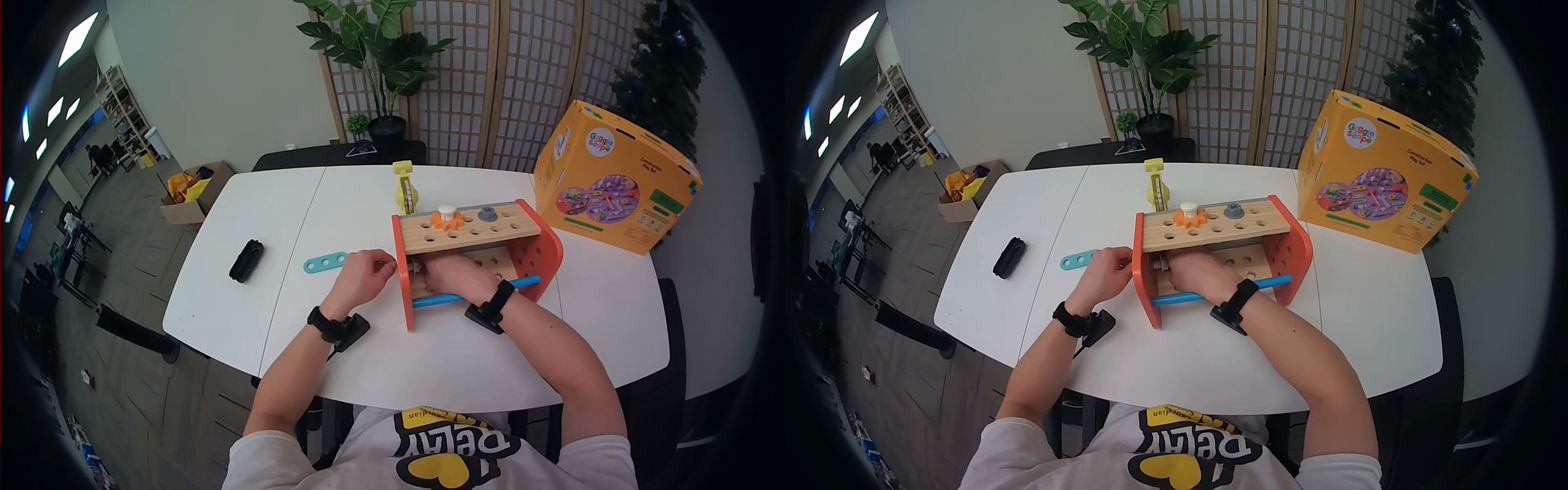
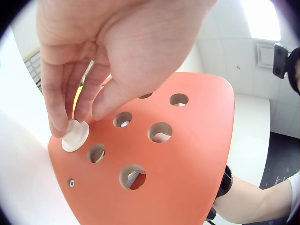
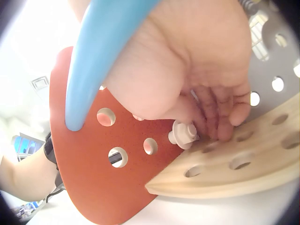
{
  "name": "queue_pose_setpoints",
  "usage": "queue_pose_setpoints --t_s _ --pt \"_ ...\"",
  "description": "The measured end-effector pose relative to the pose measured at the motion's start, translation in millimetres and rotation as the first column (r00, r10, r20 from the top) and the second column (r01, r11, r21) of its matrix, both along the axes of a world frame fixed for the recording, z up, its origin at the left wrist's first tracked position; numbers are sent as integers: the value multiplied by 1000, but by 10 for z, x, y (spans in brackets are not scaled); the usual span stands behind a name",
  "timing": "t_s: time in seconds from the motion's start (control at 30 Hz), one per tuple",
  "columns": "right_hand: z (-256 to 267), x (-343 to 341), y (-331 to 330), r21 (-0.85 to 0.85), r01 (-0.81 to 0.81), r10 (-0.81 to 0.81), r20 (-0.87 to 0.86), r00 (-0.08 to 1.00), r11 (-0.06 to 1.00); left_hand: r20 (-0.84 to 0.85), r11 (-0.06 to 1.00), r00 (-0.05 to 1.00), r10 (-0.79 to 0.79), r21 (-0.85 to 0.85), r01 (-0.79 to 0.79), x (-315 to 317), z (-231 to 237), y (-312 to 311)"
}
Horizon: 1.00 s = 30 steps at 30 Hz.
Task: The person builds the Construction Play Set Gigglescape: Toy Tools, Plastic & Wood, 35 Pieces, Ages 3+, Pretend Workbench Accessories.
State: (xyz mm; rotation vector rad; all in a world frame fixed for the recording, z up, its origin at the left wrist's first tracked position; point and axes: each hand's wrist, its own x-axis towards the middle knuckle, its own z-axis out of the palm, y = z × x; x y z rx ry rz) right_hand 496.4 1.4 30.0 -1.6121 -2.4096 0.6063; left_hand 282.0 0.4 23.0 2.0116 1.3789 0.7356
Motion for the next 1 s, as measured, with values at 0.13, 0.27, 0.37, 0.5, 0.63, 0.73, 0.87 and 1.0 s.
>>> queue_pose_setpoints --t_s 0.13,0.27,0.37,0.5,0.63,0.73,0.87,1.0 --pt "34 9 0 -4 -12 12 -8 1000 1000 -16 1000 1000 -7 3 7 -6 0 10" --pt "-7 34 -7 55 -35 38 -62 997 998 -11 1000 1000 -6 -8 6 -2 -10 11" --pt "-72 30 45 17 -39 39 -26 999 999 -13 1000 1000 0 -14 0 1 3 1" --pt "44 0 9 -69 -22 26 67 997 997 -6 1000 1000 -4 -6 4 -5 -18 4" --pt "75 5 -14 -35 -14 14 0 1000 999 -9 1000 1000 -3 -3 3 -3 -2 2" --pt "47 20 -19 55 -49 51 -33 998 997 -8 1000 1000 -10 6 10 -8 -22 12" --pt "47 19 1 3 -39 39 -63 997 999 -1 1000 1000 -13 19 13 -4 -35 15" --pt "-2 -1 25 -29 -34 34 27 999 999 -17 1000 1000 -8 6 8 2 -7 8"
